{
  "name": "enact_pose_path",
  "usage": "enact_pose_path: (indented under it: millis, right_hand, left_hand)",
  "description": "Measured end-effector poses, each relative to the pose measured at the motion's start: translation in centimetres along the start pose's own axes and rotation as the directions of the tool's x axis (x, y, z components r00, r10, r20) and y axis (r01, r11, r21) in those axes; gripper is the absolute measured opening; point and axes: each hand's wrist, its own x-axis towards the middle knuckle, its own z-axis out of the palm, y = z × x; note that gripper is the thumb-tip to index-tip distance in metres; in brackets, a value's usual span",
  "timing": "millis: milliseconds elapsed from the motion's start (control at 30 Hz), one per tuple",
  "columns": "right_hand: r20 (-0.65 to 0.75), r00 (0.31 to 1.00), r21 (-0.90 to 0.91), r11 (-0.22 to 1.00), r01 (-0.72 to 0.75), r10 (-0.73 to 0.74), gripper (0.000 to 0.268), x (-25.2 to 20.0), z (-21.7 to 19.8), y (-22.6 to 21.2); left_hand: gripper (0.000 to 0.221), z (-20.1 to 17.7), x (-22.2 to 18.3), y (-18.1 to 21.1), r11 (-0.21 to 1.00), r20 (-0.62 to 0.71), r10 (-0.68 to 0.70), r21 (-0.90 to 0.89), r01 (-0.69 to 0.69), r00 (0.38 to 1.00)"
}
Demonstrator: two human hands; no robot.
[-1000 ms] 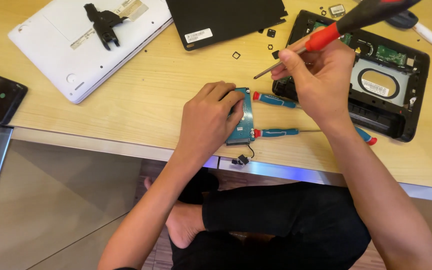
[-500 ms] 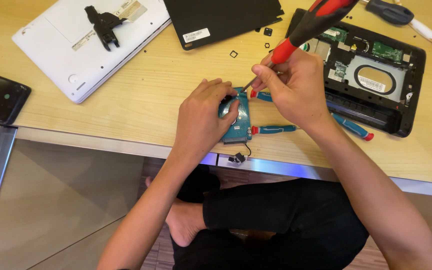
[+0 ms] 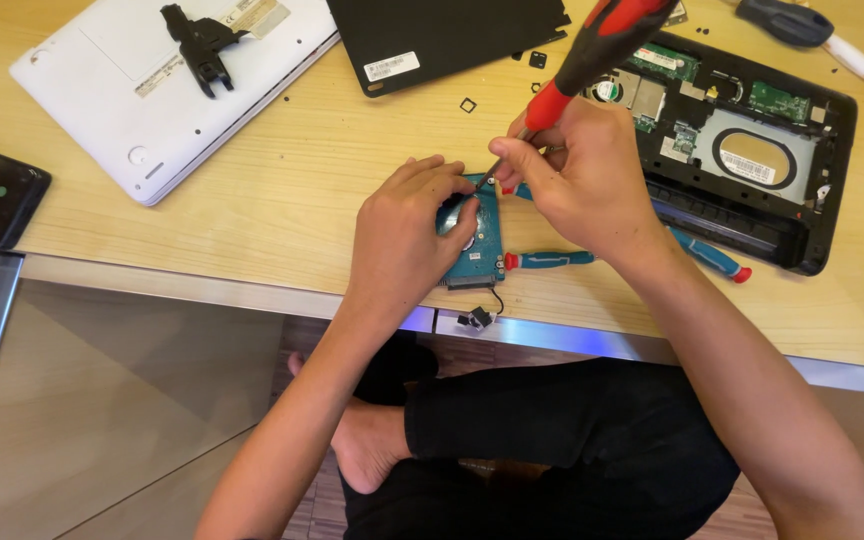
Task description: Preparing laptop components for reassembly by unscrewing a hard drive and organizing RAM modules on a workbench.
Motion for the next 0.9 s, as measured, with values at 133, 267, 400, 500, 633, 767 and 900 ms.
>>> enact_pose_path:
  millis: [133, 267, 400, 500, 633, 767, 900]
  right_hand:
    - [0.131, 0.99, -0.116, 0.993, -0.031, 0.046, 0.014, 1.3, -0.6, -1.8]
    - [0.155, 0.988, -0.153, 0.988, 0.03, -0.006, 0.016, 1.9, -0.5, -1.3]
    - [0.143, 0.983, -0.165, 0.977, 0.138, -0.115, 0.023, 2.1, 0.1, -1.0]
    - [0.109, 0.976, -0.152, 0.968, 0.202, -0.187, 0.025, 2.1, 0.9, -0.8]
    - [0.119, 0.969, -0.149, 0.961, 0.232, -0.216, 0.027, 1.8, 1.1, -1.4]
    - [0.205, 0.973, -0.047, 0.992, 0.116, -0.105, 0.011, 1.3, -0.3, -2.2]
    - [0.121, 0.989, 0.009, 0.996, 0.087, -0.088, 0.008, 1.4, -0.3, -2.0]
  left_hand:
    - [0.028, -1.3, 1.5, -0.1, 0.927, 0.077, -0.229, -0.286, 0.242, 0.97]
    - [0.02, -1.3, 2.8, 0.1, 0.735, 0.177, -0.331, -0.568, 0.371, 0.927]
    - [0.012, -0.6, 3.6, 0.3, 0.73, 0.14, -0.295, -0.606, 0.317, 0.945]
    - [0.007, -0.5, 3.1, -0.3, 0.785, 0.101, -0.238, -0.566, 0.253, 0.966]
    - [0.01, -0.7, 2.4, -0.3, 0.818, 0.073, -0.205, -0.534, 0.212, 0.976]
    - [0.012, -0.2, 2.1, -0.6, 0.839, 0.084, -0.118, -0.524, 0.145, 0.989]
    - [0.016, -0.6, 2.4, -0.5, 0.79, 0.178, -0.124, -0.577, 0.206, 0.976]
